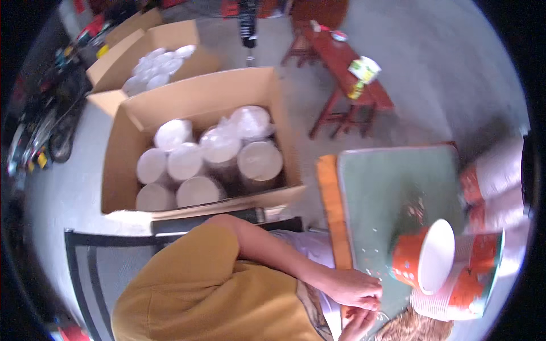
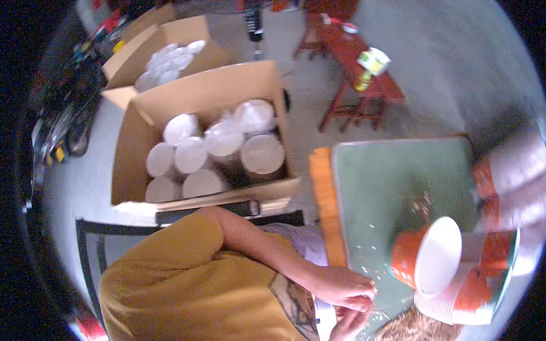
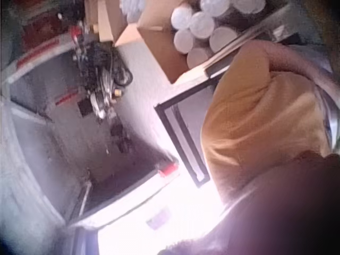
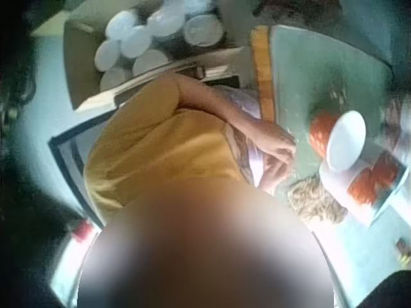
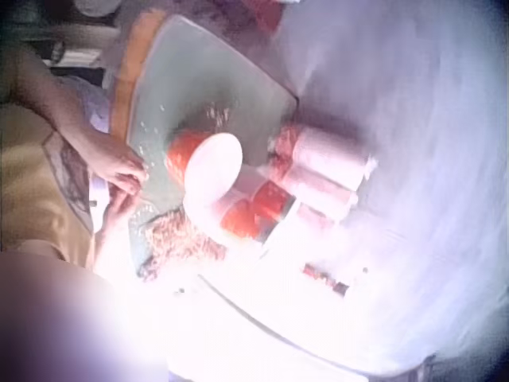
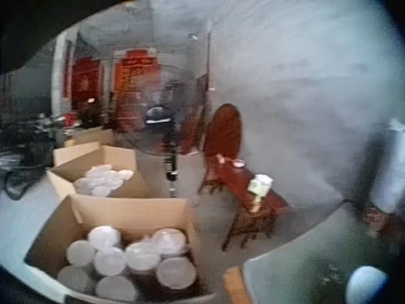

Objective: Attaching rope handles to paper buckets by threading them through pre-punched holes.

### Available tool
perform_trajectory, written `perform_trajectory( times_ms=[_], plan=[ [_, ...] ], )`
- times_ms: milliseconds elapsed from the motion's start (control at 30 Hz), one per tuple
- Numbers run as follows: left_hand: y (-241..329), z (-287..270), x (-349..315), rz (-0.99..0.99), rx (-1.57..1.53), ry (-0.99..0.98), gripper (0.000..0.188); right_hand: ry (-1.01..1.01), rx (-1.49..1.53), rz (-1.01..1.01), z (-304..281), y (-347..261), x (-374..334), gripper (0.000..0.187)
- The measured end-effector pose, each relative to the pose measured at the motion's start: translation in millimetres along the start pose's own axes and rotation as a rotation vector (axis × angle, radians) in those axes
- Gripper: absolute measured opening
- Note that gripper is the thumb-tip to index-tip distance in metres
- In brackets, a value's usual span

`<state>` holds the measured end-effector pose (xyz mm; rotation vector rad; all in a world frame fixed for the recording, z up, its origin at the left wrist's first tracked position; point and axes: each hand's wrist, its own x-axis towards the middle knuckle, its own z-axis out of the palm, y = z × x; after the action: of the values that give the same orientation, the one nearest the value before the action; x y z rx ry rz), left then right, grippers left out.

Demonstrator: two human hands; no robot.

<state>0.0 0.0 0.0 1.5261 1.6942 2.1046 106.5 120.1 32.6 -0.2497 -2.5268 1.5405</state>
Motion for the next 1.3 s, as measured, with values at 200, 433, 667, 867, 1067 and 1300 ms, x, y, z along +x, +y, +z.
perform_trajectory(
  times_ms=[200,433,667,867,1067,1300],
  plan=[
    [1,-15,-72,-0.509,-0.31,-0.333,0.029,-0.179,-0.06,0.279,78,19,-71,0.024],
    [5,-7,-39,-0.889,-0.777,-0.358,0.03,0.052,0.205,0.358,43,38,-125,0.018],
    [-2,-29,-39,-1.038,-0.661,-0.271,0.031,0.398,0.821,0.059,-1,47,-140,0.025],
    [3,-35,-45,-0.914,-0.359,-0.341,0.027,0.643,-0.446,-0.019,-15,44,-79,0.004],
    [12,-18,-58,-0.611,0.106,-0.374,0.015,0.284,0.299,0.121,32,18,-23,0.015],
    [0,-44,-51,-0.741,-0.003,-0.224,0.021,0.199,0.599,0.053,58,21,-10,0.018]
  ],
)
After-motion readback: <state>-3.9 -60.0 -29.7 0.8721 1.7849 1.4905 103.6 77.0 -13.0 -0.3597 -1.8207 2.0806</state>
